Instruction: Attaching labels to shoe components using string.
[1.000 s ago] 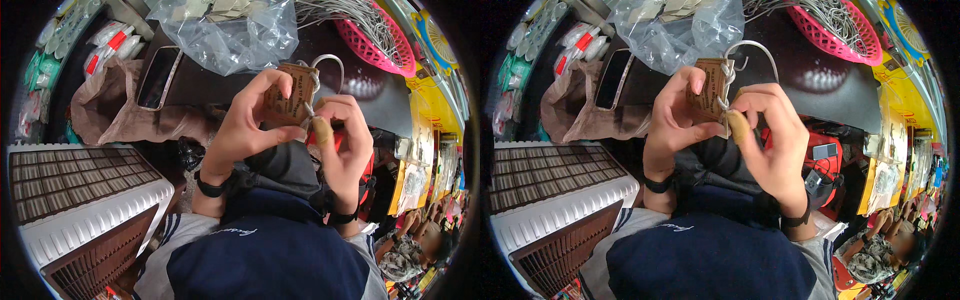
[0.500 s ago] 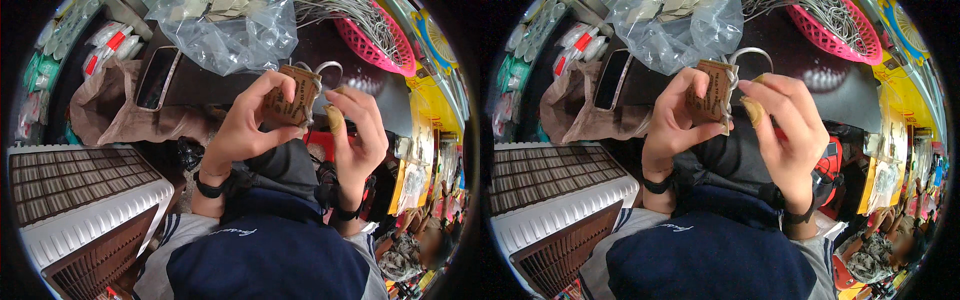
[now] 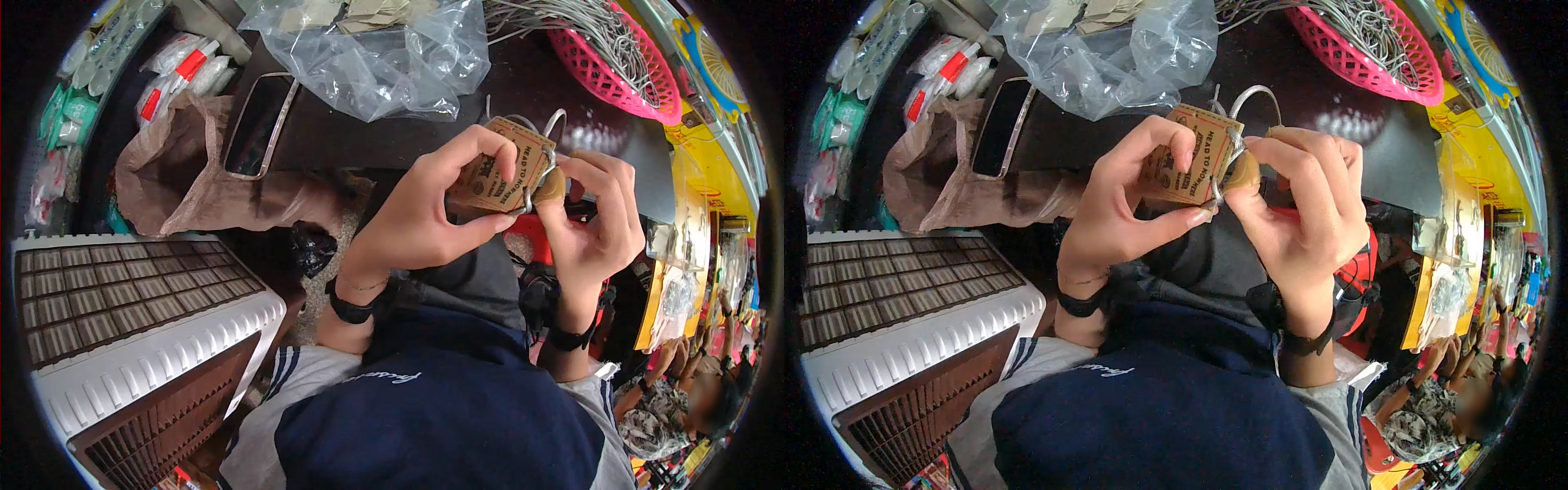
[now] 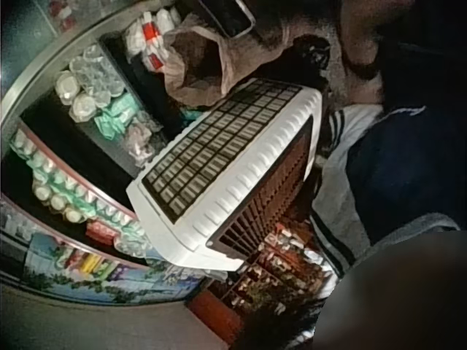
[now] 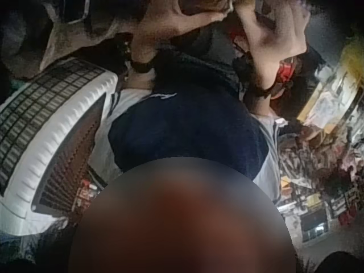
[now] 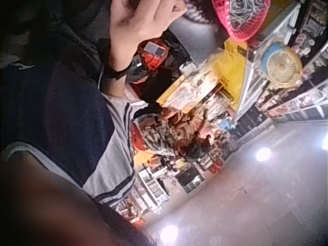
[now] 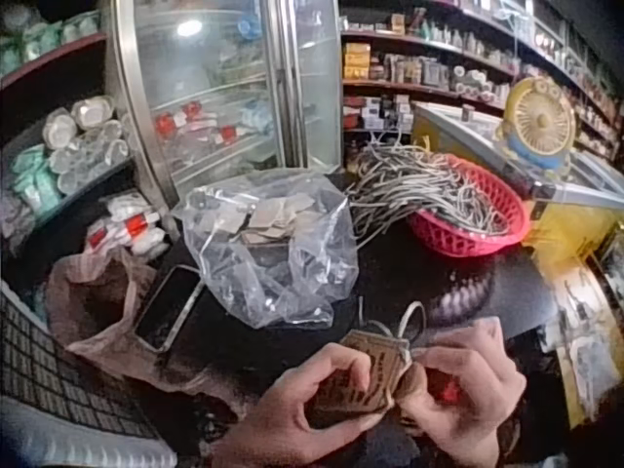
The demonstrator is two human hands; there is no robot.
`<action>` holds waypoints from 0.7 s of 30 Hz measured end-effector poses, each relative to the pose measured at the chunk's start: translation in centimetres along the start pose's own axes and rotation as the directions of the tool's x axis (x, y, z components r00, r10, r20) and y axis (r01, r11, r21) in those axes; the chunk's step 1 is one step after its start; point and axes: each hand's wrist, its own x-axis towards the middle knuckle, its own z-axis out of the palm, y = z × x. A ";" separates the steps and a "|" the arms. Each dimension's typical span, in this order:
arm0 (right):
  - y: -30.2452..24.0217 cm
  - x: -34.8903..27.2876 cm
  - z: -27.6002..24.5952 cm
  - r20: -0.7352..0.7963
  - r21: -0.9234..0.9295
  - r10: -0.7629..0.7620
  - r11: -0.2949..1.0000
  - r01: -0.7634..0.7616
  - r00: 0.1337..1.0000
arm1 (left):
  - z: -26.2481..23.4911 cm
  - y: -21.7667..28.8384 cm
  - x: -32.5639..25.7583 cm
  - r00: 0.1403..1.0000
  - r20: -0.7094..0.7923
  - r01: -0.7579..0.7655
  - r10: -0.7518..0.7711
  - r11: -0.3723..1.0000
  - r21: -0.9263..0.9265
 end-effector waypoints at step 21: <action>0.2 1.2 0.1 0.250 0.286 -0.002 0.956 -0.072 0.968 | -1.6 -0.4 -0.8 0.966 0.253 0.206 -0.054 0.753 -0.624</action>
